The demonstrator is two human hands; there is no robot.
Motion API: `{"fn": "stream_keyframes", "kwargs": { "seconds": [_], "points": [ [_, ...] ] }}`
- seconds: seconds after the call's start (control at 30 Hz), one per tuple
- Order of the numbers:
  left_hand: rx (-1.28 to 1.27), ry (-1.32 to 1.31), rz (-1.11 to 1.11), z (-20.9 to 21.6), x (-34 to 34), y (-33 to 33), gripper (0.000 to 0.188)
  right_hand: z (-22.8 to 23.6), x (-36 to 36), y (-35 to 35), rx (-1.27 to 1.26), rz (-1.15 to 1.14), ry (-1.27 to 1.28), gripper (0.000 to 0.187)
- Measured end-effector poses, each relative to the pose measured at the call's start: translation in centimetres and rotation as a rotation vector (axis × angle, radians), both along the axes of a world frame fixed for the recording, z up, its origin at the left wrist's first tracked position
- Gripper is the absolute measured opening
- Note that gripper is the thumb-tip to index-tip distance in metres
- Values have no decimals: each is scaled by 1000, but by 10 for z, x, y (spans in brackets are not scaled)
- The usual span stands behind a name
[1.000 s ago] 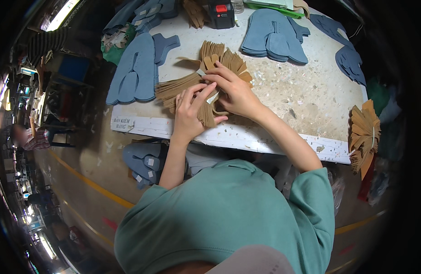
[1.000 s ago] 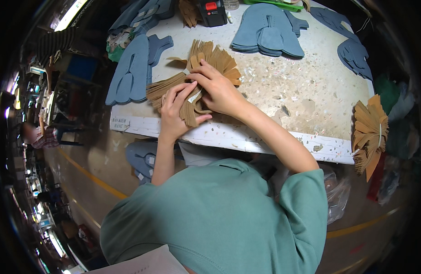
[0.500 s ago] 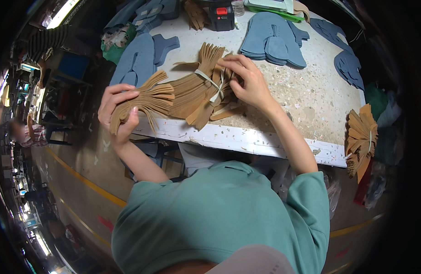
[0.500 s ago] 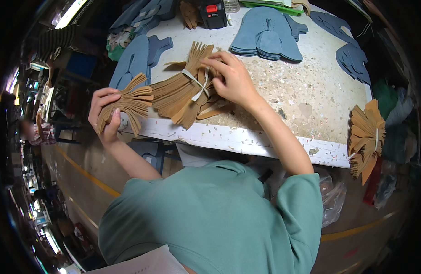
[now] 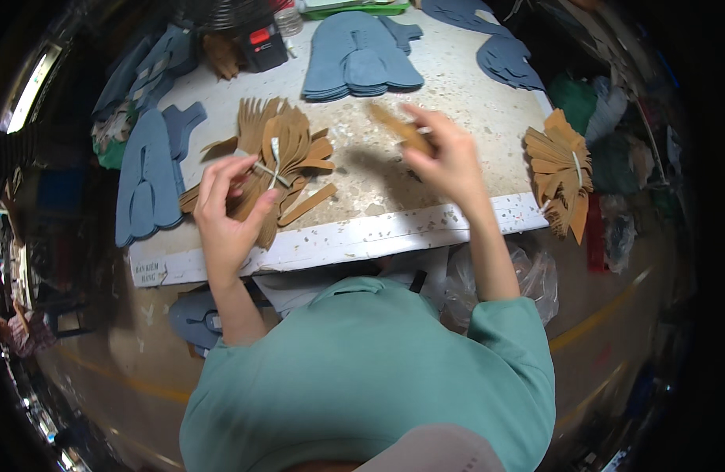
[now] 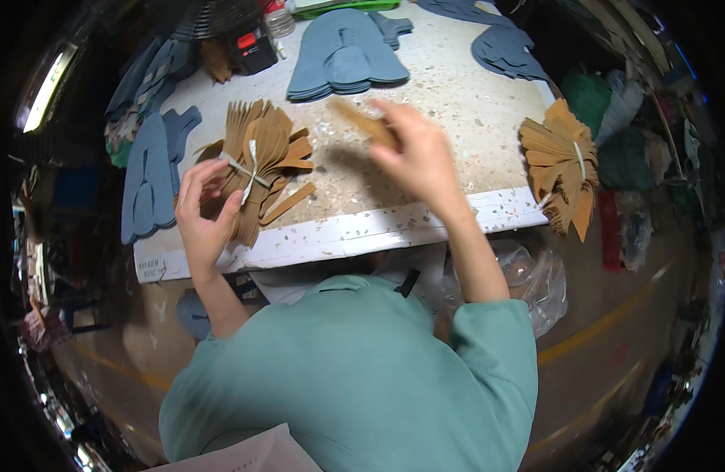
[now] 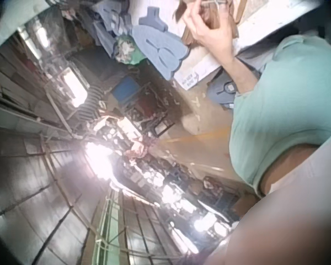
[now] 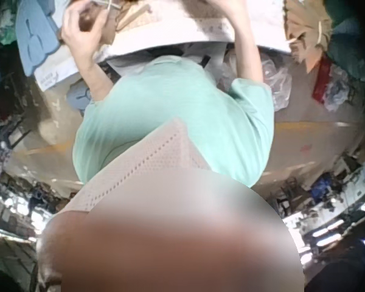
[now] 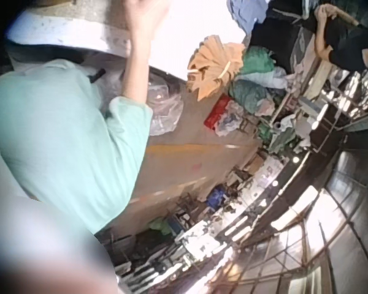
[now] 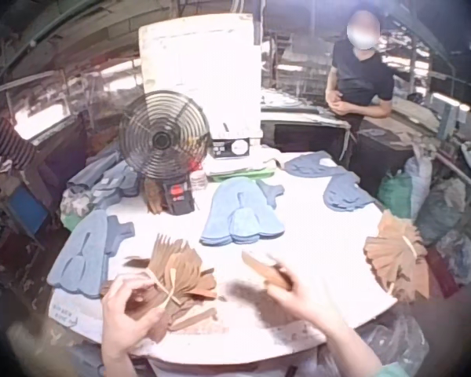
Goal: The person removes bundles of brown cardboard pieces from a plastic bag and places them on a table. They untie the bundles, separate the pieces, and arrange them into neat stacks on the table.
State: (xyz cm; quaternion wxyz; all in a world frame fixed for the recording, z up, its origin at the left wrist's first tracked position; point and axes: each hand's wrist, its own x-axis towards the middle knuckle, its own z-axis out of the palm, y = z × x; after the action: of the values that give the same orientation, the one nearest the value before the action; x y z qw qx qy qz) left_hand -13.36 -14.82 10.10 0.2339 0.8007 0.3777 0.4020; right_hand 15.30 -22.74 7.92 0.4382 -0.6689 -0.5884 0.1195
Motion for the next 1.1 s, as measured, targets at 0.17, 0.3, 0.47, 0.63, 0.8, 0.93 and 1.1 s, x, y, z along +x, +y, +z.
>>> {"fn": "stream_keyframes", "kwargs": {
  "seconds": [0.17,0.3,0.47,0.63,0.8,0.93,1.1],
  "points": [
    [-44,-19,-42,-11,-1,-2,31,-22,118,-22,-78,-637,-490,45],
    [-53,-23,-53,-14,-1,-5,27,-68,149,-20,-268,-665,-684,52],
    [-42,-28,68,-13,-19,-1,22,-60,130,-14,-396,-620,-789,53],
    [-87,-4,171,-15,-36,3,13,-7,56,5,4,29,-445,43],
    [42,404,209,-35,-16,-7,34,5,-35,26,-20,431,-251,38],
    [115,533,377,-58,4,-24,65,-7,-80,38,117,469,-179,31],
    [104,437,455,-63,9,-30,50,-14,-92,44,178,450,-174,25]
  ]
}}
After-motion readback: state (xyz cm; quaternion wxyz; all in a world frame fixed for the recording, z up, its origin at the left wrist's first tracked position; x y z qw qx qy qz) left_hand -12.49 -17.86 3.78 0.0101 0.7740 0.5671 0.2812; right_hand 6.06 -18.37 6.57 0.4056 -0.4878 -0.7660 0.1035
